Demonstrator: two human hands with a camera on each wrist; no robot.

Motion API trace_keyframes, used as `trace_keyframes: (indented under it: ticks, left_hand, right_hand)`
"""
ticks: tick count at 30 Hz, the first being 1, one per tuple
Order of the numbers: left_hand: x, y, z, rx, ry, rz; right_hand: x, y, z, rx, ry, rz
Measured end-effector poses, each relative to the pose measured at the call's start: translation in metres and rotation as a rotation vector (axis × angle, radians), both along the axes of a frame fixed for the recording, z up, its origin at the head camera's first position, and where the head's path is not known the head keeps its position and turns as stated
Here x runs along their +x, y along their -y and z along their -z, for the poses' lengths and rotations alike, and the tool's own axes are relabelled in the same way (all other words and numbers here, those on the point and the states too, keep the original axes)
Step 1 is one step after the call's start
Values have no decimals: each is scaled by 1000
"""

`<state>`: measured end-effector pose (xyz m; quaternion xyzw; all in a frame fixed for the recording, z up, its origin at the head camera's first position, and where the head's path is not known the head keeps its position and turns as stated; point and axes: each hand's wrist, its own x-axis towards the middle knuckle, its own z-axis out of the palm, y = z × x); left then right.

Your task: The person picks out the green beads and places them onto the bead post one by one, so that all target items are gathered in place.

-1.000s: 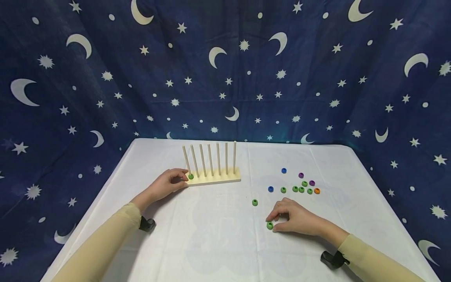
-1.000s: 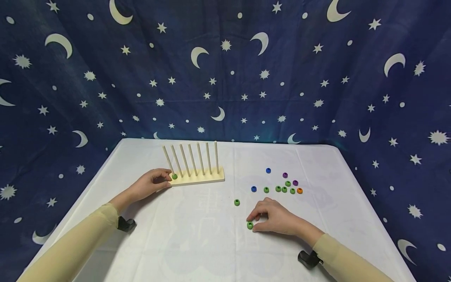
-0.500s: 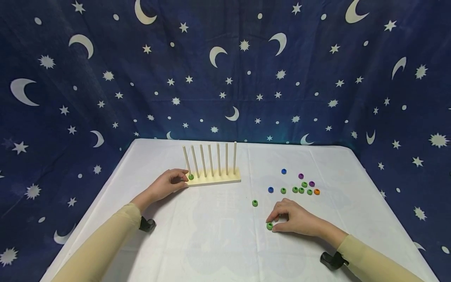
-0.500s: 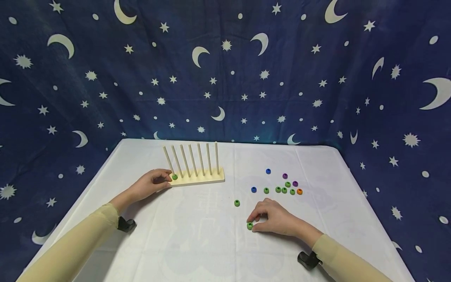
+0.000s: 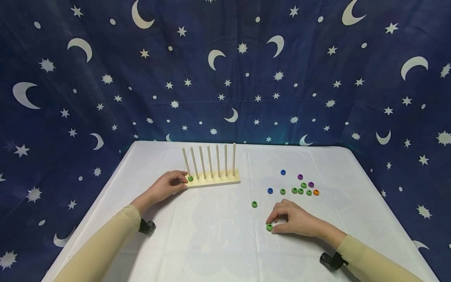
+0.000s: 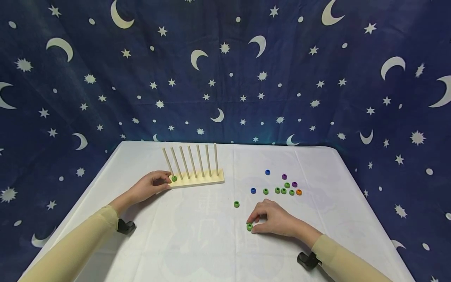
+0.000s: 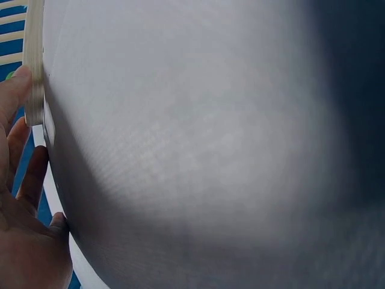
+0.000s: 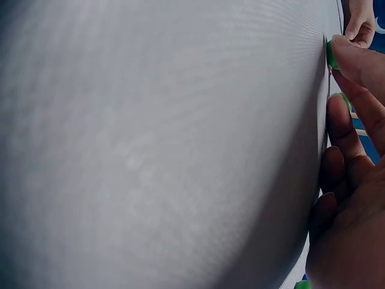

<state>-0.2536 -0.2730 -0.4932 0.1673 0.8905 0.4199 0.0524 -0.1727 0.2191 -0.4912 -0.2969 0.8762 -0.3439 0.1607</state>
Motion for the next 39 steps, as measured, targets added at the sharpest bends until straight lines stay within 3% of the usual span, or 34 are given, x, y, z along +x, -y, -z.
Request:
trace_keyframes:
  ticks: [39]
  left_hand:
    - [4, 1, -1, 1, -3, -27]
  right_hand:
    - [7, 4, -3, -2, -103, -24]
